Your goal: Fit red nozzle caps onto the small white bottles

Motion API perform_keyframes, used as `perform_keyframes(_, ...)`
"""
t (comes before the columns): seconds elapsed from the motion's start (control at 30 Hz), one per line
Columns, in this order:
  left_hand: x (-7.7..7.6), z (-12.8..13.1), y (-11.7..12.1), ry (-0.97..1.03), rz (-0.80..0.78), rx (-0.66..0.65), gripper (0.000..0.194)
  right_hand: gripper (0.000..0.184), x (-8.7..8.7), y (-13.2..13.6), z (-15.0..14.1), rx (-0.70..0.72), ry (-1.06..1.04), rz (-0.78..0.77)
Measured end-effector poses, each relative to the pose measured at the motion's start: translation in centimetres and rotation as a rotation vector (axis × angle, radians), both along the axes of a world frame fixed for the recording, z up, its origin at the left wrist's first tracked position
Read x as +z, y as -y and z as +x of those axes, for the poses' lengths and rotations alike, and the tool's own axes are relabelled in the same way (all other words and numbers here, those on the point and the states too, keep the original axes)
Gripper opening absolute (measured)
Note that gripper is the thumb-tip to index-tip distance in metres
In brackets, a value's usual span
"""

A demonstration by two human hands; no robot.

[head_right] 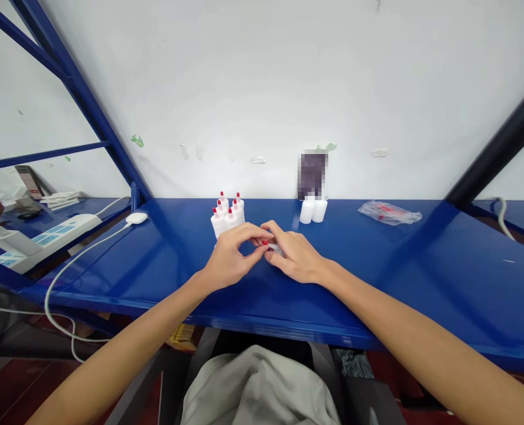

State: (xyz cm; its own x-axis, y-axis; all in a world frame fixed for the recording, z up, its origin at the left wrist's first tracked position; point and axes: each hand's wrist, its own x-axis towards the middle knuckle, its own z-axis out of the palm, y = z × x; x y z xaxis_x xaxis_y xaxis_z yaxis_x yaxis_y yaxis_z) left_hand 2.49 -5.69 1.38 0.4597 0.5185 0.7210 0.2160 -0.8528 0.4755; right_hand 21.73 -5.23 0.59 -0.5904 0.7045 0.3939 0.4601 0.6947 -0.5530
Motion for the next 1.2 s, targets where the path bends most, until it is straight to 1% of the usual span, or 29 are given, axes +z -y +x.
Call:
perform_keyframes(0.1, 0.0, 0.4, -1.1, 0.008, -0.046, -0.042, 0.025, 0.030, 0.0, -0.1, 0.2, 0.002, -0.040, 0.037)
perform_keyframes(0.2, -0.6, 0.4, -1.5, 0.006, -0.059, -0.068, 0.024, 0.033, 0.1, 0.0, 0.1, -0.046, -0.052, 0.058)
perform_keyframes(0.3, -1.3, 0.7, -1.6, 0.008, -0.060, -0.083, 0.022, 0.035, 0.2, 0.3, -0.1, -0.113, -0.006, 0.064)
perform_keyframes(0.37, -1.6, 0.9, -1.5, 0.043, -0.045, -0.075, 0.020, 0.036, 0.3, 0.4, -0.1, -0.157, 0.020, 0.077)
perform_keyframes(0.47, -1.9, 1.2, -1.2, 0.126, -0.060, -0.052, 0.018, 0.036, 0.5, 0.6, -0.2, -0.193, 0.034, 0.097)
perform_keyframes(0.53, -1.9, 1.4, -0.8, 0.144, -0.066, -0.051, 0.019, 0.034, 0.5, 0.6, -0.2, -0.207, 0.065, 0.093)
perform_keyframes(0.67, -2.1, 1.5, 0.0, 0.144, -0.017, -0.058, 0.021, 0.032, 0.5, 0.6, -0.5, -0.167, 0.115, 0.049)
perform_keyframes(0.8, -2.2, 1.5, 0.1, 0.162, -0.025, -0.031, 0.020, 0.028, 0.4, 0.6, -0.7, -0.150, 0.012, 0.041)
perform_keyframes(0.97, -2.5, 1.4, 0.0, 0.113, -0.067, -0.064, 0.022, 0.019, 0.2, 0.8, -0.8, -0.067, -0.030, 0.016)
perform_keyframes(1.2, -2.7, 1.6, 0.2, 0.102, -0.049, -0.049, 0.023, 0.022, 0.0, 1.0, -1.0, -0.024, -0.119, 0.013)
